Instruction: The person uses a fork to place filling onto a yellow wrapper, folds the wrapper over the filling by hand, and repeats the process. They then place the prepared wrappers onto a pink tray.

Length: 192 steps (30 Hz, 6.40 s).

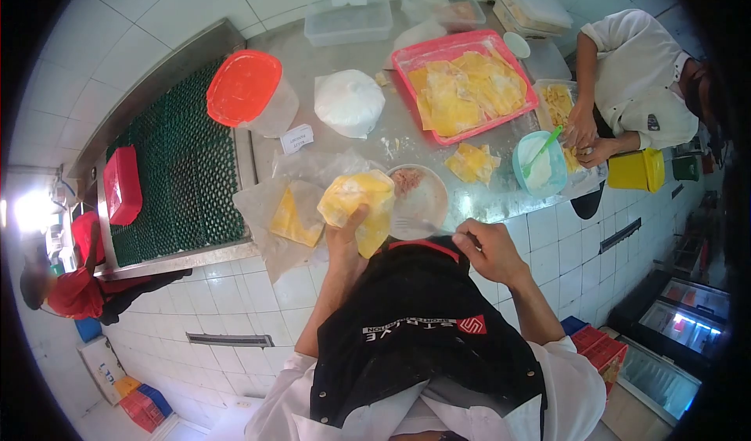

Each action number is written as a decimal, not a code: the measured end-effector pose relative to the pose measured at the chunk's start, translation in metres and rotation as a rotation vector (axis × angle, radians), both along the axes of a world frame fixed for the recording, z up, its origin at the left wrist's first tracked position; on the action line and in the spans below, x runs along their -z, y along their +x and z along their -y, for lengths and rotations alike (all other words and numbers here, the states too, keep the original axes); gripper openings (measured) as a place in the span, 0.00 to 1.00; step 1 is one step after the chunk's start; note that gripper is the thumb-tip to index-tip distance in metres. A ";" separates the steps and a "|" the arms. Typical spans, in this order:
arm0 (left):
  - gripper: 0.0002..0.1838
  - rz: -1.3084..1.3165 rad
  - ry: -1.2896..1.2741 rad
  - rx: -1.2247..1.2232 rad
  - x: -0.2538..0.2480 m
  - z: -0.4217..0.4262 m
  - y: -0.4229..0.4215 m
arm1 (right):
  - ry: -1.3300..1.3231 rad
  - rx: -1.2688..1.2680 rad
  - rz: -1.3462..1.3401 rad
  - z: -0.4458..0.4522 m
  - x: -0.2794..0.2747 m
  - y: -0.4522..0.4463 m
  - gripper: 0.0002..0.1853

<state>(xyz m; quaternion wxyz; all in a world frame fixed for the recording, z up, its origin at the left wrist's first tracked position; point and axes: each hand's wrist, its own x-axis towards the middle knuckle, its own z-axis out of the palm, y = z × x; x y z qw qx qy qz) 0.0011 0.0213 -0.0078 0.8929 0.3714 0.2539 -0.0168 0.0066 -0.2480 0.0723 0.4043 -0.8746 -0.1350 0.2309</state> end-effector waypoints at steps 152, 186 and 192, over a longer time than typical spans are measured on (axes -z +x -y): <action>0.30 0.138 -0.469 -0.069 0.036 -0.054 -0.011 | -0.388 -0.109 0.122 -0.019 0.121 0.000 0.22; 0.40 0.036 -0.510 0.254 0.027 -0.046 -0.012 | 0.240 0.117 0.150 0.006 0.039 0.030 0.11; 0.41 0.068 -0.395 0.337 0.011 -0.044 -0.012 | 0.236 0.084 0.006 -0.009 0.000 0.032 0.10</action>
